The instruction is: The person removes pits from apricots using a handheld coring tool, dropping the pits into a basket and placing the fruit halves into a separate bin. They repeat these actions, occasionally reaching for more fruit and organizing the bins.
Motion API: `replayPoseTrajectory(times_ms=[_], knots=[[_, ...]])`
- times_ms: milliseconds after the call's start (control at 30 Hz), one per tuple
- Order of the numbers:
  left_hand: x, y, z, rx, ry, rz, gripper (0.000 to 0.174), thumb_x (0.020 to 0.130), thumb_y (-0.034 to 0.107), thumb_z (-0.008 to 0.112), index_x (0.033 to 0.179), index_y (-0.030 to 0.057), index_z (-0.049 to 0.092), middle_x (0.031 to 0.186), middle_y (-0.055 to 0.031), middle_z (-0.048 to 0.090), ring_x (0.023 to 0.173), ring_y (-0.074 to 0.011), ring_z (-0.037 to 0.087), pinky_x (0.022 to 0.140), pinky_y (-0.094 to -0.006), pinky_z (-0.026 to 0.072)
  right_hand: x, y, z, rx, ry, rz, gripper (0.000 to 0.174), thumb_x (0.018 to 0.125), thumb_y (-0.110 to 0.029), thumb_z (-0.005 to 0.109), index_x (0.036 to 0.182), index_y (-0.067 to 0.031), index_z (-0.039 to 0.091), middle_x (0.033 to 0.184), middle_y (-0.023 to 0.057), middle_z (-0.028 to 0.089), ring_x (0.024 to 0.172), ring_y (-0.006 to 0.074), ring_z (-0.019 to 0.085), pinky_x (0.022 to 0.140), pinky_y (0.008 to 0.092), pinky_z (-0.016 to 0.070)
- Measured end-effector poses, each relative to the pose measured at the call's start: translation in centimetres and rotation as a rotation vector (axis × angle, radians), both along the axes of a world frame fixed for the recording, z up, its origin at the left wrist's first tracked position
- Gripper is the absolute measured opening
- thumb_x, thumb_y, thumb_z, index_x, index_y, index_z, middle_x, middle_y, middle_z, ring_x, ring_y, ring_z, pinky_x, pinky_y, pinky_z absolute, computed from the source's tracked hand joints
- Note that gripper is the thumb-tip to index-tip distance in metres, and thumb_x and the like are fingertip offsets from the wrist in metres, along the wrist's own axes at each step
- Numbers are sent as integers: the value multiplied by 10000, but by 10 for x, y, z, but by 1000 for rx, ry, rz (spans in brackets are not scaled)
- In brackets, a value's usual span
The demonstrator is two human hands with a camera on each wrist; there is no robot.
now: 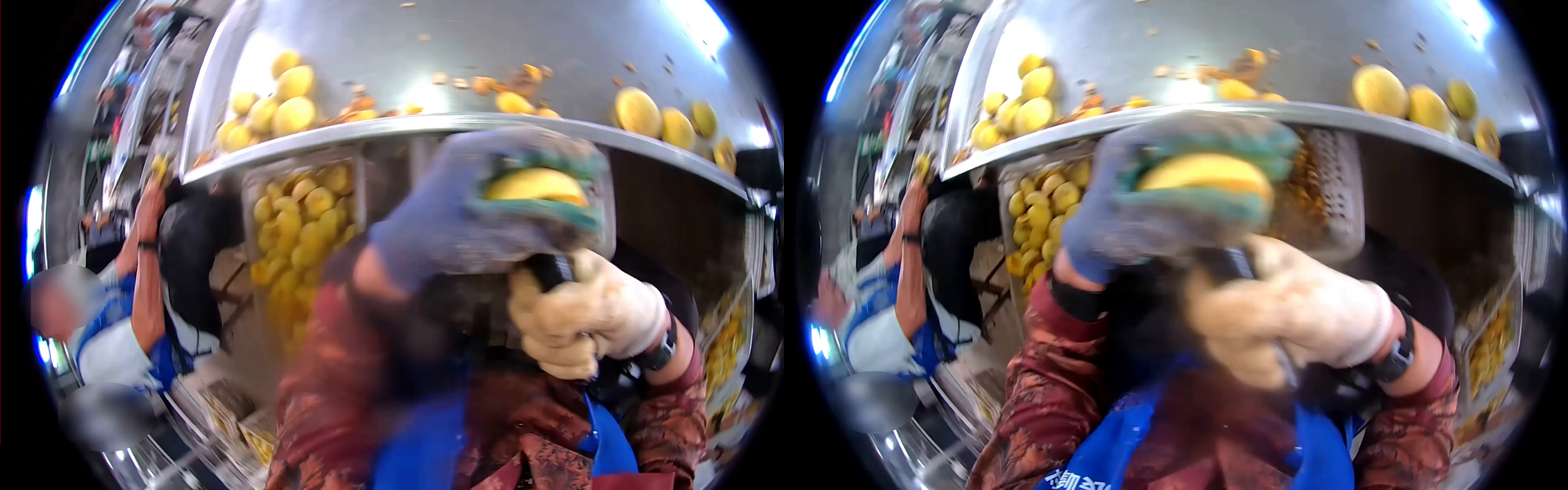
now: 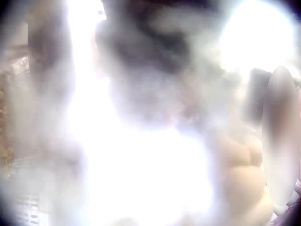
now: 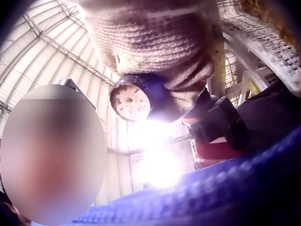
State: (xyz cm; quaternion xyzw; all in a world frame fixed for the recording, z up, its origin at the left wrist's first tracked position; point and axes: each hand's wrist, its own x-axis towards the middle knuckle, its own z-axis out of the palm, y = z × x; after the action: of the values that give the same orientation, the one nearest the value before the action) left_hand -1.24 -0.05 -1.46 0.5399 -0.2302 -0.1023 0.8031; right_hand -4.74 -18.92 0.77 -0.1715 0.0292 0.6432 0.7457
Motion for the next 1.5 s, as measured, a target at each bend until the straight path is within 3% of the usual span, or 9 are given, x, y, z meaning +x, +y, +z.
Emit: replayPoseTrajectory(times_ms=[100, 333, 600, 867, 967, 1200, 1333, 1400, 1500], knots=[[-11, 0, 4, 44, -107, 35, 378, 706, 85, 814, 1014, -13, 616, 1036, -94, 638, 947, -169, 591, 840, -304, 487, -14, 5, 17, -67, 51, -54, 264, 859, -178, 675, 1023, -81, 492, 644, -1, 432, 486, 110, 398, 405, 265, 309], [-10, 15, -3, 322, -211, 51, 324, 715, 98, 786, 987, 2, 638, 961, -86, 665, 865, -145, 605, 783, -289, 496, -19, 31, 11, -474, -282, -78, 251, 815, -139, 692, 734, -101, 457, 551, -18, 383, 426, 122, 371, 391, 279, 306], [-14, 15, -1, 248, -174, 87, 331, 695, 199, 795, 913, -5, 654, 836, -140, 656, 757, -204, 617, 699, -305, 494, -19, 18, 0, -65, 219, -72, 225, 870, 52, 537, 1055, -32, 442, 677, 77, 458, 461, 100, 373, 392, 266, 315], [-16, 12, 2, 7, -65, 61, 374, 695, 237, 822, 929, -6, 661, 832, -105, 668, 758, -153, 600, 689, -292, 492, -16, 16, -1, 55, 406, 26, 253, 850, 76, 538, 1066, -32, 461, 692, 86, 471, 479, 113, 403, 402, 267, 339], [-5, 13, -1, 57, -379, 162, 426, 710, 189, 832, 1031, -8, 631, 934, -103, 669, 816, -145, 603, 735, -284, 498, -10, 23, 14, 48, 302, 3, 264, 829, 94, 530, 1050, -41, 475, 675, 80, 463, 464, 113, 395, 377, 249, 322], [-14, 19, 13, -82, 177, 100, 323, 786, -11, 716, 1081, -21, 582, 1140, -105, 607, 1113, -195, 548, 949, -312, 453, -2, 37, 35, -354, -348, -32, 157, 889, -166, 615, 909, -83, 484, 582, -29, 433, 423, 57, 376, 386, 215, 302], [-14, 14, 14, -95, 222, 195, 230, 869, 60, 660, 1081, -13, 608, 1181, -99, 604, 1080, -159, 554, 919, -293, 465, 3, 46, 37, -573, -663, -65, 209, 888, -218, 623, 985, -82, 498, 661, -9, 487, 439, 72, 395, 393, 224, 316], [-14, 10, 12, -151, 271, 252, 226, 890, 87, 643, 1092, -8, 608, 1172, -94, 609, 1053, -145, 563, 865, -274, 488, 5, 54, 39, -656, -406, -178, 236, 886, -228, 622, 1022, -76, 503, 651, 1, 493, 424, 99, 400, 391, 243, 322], [-11, 1, 11, -172, 291, 336, 308, 926, 216, 603, 1127, -17, 592, 1089, -106, 638, 966, -147, 604, 790, -256, 506, 1, 51, 6, -762, -857, -320, 319, 877, -256, 632, 1068, -38, 499, 626, 53, 498, 476, 169, 490, 431, 330, 399]])
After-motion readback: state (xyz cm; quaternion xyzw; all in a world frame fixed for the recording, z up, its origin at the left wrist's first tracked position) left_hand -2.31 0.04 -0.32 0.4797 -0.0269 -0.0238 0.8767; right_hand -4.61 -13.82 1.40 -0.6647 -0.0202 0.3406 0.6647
